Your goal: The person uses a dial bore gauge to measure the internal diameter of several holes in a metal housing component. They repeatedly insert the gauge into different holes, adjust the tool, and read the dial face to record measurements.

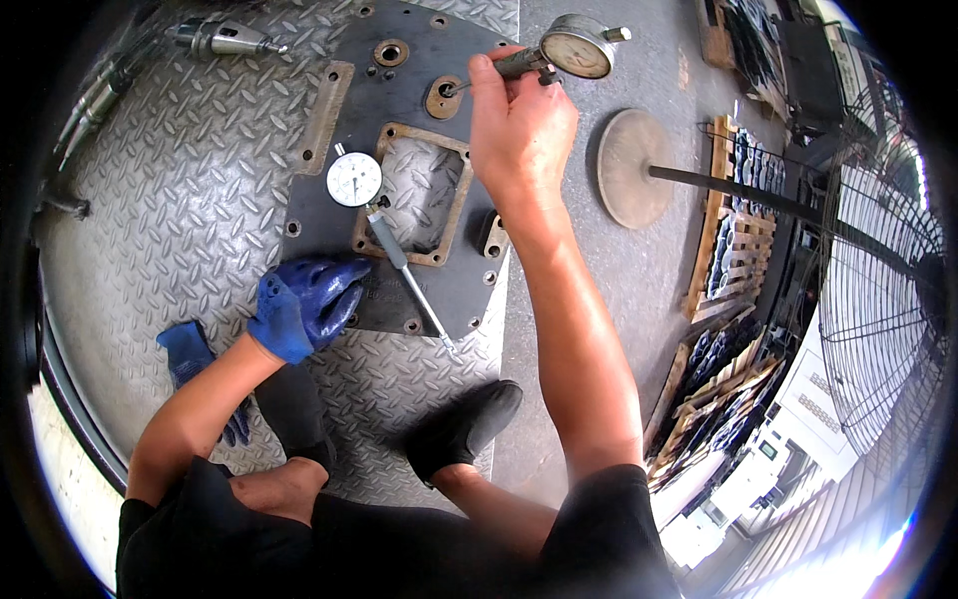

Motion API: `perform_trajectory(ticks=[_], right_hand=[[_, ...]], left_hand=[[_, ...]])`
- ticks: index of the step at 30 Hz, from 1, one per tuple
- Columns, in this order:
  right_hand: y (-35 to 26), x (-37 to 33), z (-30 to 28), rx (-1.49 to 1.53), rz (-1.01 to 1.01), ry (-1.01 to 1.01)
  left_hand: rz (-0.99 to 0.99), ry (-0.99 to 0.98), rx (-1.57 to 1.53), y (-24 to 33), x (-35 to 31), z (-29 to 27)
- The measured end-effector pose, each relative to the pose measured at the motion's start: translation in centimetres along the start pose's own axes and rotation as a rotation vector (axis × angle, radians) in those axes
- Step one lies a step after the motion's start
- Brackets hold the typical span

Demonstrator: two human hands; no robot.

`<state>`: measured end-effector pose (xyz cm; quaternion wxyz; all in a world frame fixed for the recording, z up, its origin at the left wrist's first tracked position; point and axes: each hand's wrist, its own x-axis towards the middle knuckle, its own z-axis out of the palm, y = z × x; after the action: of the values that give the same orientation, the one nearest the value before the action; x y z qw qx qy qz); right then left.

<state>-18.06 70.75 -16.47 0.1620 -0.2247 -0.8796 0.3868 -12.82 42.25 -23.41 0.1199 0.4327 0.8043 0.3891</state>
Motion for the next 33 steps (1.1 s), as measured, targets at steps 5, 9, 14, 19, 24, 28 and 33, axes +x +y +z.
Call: perform_trajectory(ticks=[5,9,14,19,24,28,33], right_hand=[[0.4,-0.1,0.1,0.016,-0.017,0.016],[0.2,-0.6,0.2,0.018,-0.007,0.033],[0.8,-1.3,0.8,0.057,-0.046,0.092],[0.5,-1.4,0.6,0.042,-0.053,0.077],[0.2,-0.6,0.4,-0.012,-0.047,0.04],[0.2,0.1,0.0,-0.027,-0.028,-0.008],[-0.2,0.9,-0.3,-0.031,0.003,-0.047]], left_hand=[[-0.002,0.012,-0.002,0.3,0.3,-0.3],[-0.02,-0.017,-0.004,0.2,0.1,-0.3],[-0.007,-0.012,-0.011,-0.2,-0.2,0.1],[0.012,0.012,0.027,-0.2,-0.4,0.2],[0.023,0.031,0.009,-0.2,-0.4,0.2],[0.045,0.048,0.017,-0.3,-0.4,0.3],[0.033,0.048,0.012,-0.4,-0.4,0.5]])
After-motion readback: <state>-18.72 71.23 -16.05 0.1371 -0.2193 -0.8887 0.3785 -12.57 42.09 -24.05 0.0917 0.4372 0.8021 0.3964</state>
